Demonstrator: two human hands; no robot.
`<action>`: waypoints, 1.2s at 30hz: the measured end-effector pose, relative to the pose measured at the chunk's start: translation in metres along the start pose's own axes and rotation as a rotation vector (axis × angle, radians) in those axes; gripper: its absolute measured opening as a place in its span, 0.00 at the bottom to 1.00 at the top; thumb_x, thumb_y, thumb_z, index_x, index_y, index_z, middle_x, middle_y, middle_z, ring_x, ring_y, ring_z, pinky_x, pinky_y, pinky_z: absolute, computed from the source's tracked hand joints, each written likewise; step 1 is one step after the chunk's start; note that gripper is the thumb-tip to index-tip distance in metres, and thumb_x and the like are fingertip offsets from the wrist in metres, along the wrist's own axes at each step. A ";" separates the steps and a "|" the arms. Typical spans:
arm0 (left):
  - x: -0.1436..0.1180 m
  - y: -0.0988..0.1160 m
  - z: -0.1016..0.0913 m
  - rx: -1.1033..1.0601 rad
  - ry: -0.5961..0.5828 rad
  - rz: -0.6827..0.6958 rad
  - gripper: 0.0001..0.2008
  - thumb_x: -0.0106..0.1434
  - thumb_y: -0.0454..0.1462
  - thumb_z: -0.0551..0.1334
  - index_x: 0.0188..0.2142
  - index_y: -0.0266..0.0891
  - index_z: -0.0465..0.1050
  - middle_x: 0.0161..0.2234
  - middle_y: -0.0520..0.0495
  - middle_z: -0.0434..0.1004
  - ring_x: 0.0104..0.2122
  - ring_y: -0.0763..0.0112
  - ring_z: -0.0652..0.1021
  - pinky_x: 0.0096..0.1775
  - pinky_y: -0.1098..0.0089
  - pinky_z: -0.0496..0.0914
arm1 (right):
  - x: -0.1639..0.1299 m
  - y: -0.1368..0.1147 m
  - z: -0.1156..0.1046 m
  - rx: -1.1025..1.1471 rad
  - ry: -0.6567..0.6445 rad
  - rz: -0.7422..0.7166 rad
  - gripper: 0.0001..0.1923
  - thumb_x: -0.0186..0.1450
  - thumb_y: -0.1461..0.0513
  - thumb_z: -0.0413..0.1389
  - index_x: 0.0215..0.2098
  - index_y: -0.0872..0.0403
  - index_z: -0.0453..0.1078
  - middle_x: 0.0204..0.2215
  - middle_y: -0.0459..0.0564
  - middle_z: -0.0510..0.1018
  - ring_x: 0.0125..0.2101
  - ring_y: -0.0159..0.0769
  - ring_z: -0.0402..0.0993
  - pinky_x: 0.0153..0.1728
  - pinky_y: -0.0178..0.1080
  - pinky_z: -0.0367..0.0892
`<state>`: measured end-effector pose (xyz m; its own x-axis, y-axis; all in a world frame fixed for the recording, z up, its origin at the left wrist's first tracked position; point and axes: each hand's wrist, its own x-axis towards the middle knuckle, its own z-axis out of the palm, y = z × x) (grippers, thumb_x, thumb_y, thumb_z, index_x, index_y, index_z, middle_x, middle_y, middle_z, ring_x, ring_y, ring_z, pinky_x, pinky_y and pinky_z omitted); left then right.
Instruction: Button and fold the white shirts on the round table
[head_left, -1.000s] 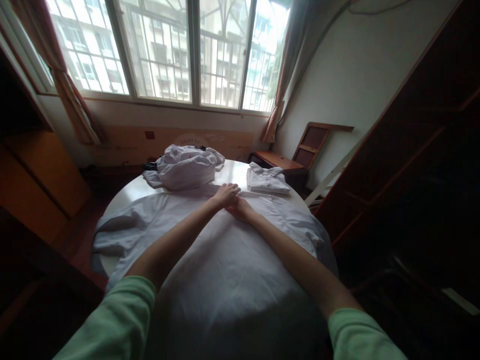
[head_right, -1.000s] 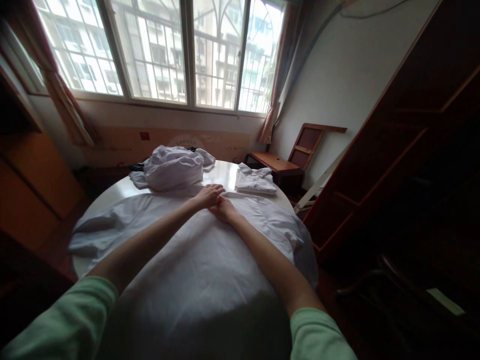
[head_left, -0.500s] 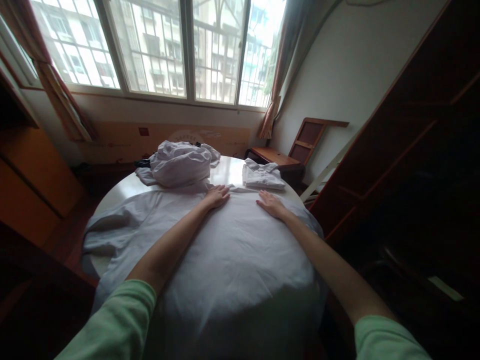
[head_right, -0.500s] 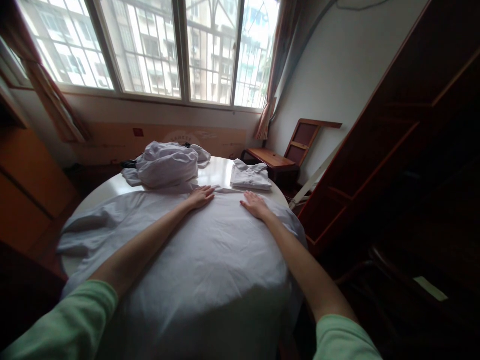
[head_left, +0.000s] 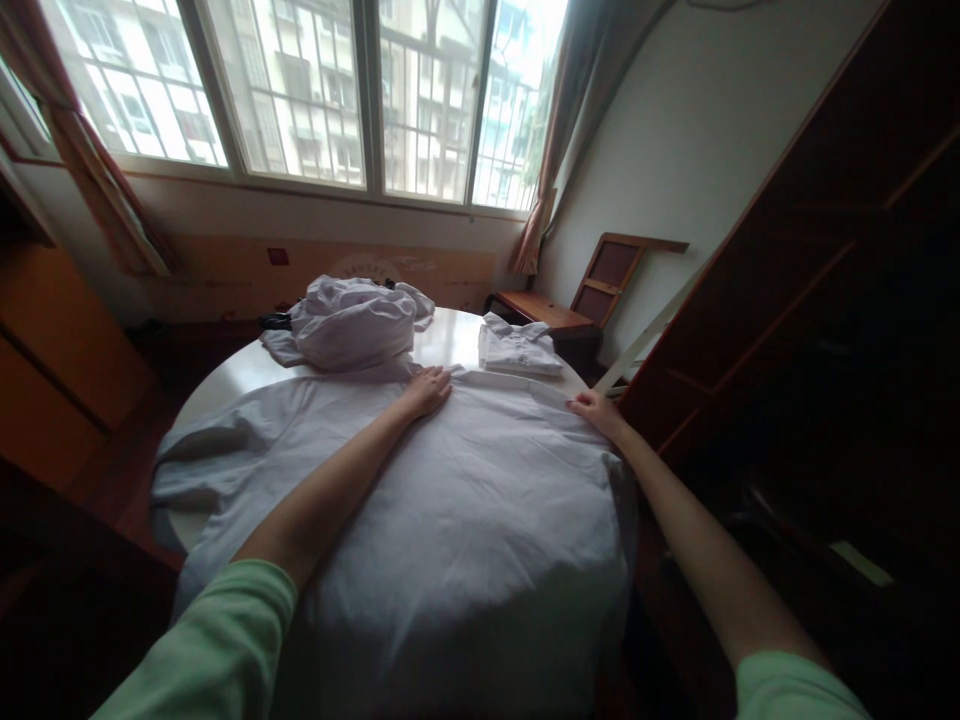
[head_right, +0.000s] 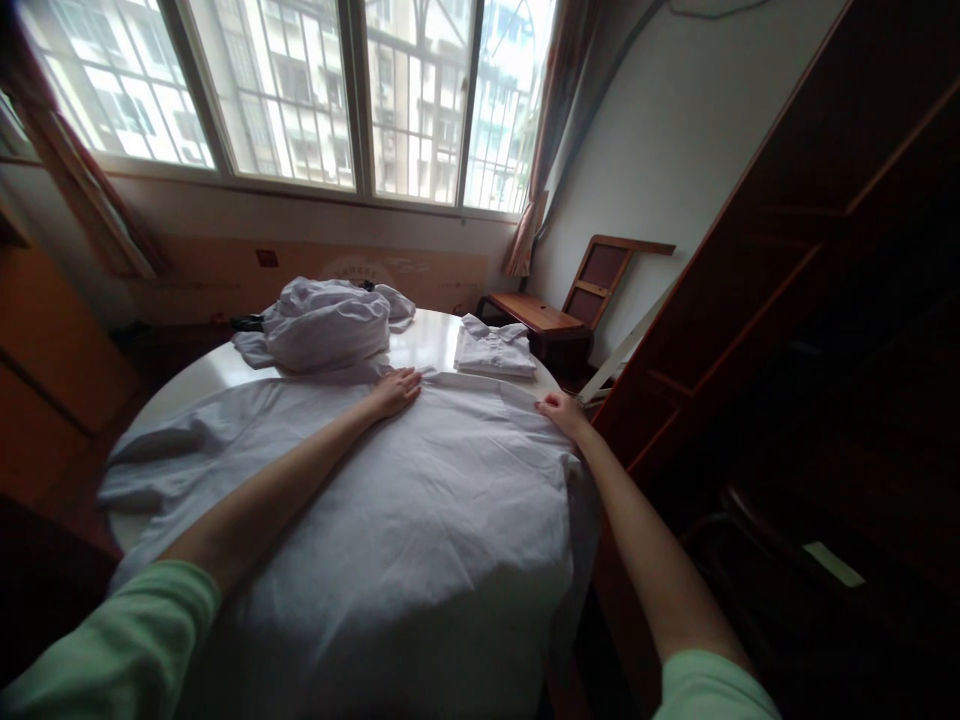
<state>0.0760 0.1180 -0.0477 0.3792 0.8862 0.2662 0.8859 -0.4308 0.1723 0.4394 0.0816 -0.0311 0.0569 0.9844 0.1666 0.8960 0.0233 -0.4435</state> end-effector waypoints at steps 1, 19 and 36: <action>-0.001 0.002 0.000 -0.012 0.037 0.030 0.22 0.64 0.39 0.50 0.57 0.39 0.61 0.58 0.43 0.62 0.57 0.63 0.64 0.57 0.64 0.57 | 0.000 0.001 -0.006 0.099 -0.062 0.025 0.14 0.58 0.55 0.50 0.27 0.57 0.68 0.26 0.48 0.73 0.28 0.35 0.69 0.32 0.35 0.64; -0.002 -0.003 0.001 -0.095 -0.035 0.067 0.20 0.64 0.44 0.50 0.54 0.45 0.66 0.58 0.49 0.64 0.57 0.65 0.65 0.57 0.62 0.58 | 0.042 0.008 -0.050 -0.145 -0.302 0.019 0.05 0.47 0.64 0.58 0.24 0.57 0.73 0.20 0.45 0.74 0.25 0.33 0.69 0.26 0.31 0.61; -0.003 -0.003 0.001 -0.079 -0.032 0.069 0.21 0.65 0.44 0.49 0.55 0.46 0.65 0.58 0.50 0.64 0.57 0.66 0.64 0.58 0.61 0.57 | 0.040 0.000 -0.077 -0.697 0.127 0.073 0.15 0.59 0.70 0.46 0.35 0.59 0.75 0.40 0.60 0.76 0.42 0.44 0.71 0.40 0.41 0.63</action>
<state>0.0722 0.1172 -0.0505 0.4483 0.8583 0.2498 0.8339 -0.5022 0.2289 0.4757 0.1073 0.0427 0.1405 0.9503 0.2777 0.9585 -0.2009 0.2024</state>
